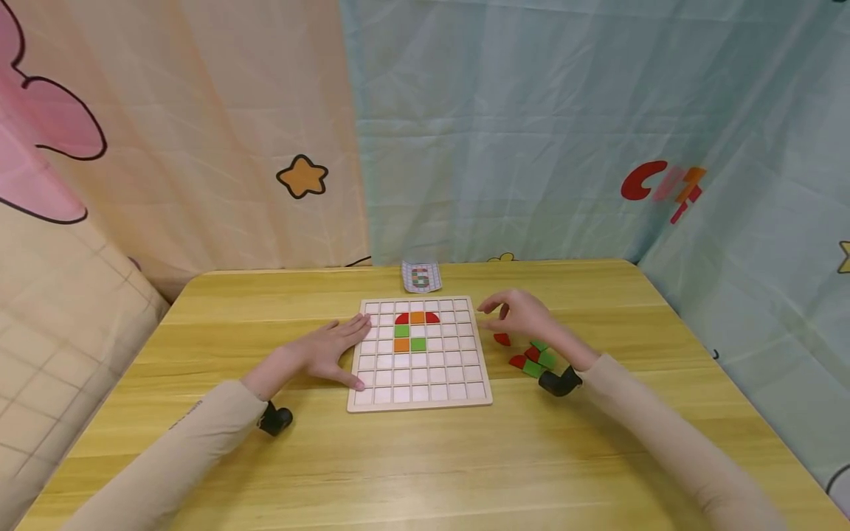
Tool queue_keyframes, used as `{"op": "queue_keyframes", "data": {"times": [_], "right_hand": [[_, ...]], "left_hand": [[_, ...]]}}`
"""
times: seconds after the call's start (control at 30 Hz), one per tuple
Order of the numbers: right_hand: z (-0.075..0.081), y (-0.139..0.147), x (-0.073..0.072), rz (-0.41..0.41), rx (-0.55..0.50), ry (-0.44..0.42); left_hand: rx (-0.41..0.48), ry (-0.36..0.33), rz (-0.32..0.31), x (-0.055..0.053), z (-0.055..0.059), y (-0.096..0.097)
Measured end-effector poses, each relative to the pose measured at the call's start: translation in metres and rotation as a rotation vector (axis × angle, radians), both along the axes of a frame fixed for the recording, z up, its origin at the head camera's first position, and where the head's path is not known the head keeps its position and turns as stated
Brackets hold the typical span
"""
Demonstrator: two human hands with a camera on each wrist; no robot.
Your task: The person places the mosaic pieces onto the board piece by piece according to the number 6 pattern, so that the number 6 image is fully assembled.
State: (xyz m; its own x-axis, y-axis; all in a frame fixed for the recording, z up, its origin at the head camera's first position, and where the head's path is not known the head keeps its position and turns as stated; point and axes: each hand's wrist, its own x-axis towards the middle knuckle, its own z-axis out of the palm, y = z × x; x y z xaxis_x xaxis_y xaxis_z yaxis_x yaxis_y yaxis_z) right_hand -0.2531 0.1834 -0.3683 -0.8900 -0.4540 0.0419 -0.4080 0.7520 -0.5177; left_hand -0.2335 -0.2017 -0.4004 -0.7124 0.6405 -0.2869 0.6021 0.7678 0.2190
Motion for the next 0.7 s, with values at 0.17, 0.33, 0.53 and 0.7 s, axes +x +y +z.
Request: {"op": "queue_keyframes", "data": {"times": [0.17,0.33,0.53,0.7], "right_hand": [[-0.007,0.014,0.002,0.027,0.033,-0.022],[-0.016,0.026,0.003,0.066,0.066,-0.079],[-0.019,0.033,0.003,0.224,0.105,-0.061],[-0.021,0.034,0.001,0.267,0.112,-0.052]], "left_hand": [[-0.011,-0.005,0.007,0.000,0.000,0.000],[-0.008,-0.007,0.005,-0.001,0.000,0.000],[-0.004,0.001,-0.001,-0.001,0.000,-0.001],[-0.006,-0.002,-0.003,0.000,0.002,-0.001]]}}
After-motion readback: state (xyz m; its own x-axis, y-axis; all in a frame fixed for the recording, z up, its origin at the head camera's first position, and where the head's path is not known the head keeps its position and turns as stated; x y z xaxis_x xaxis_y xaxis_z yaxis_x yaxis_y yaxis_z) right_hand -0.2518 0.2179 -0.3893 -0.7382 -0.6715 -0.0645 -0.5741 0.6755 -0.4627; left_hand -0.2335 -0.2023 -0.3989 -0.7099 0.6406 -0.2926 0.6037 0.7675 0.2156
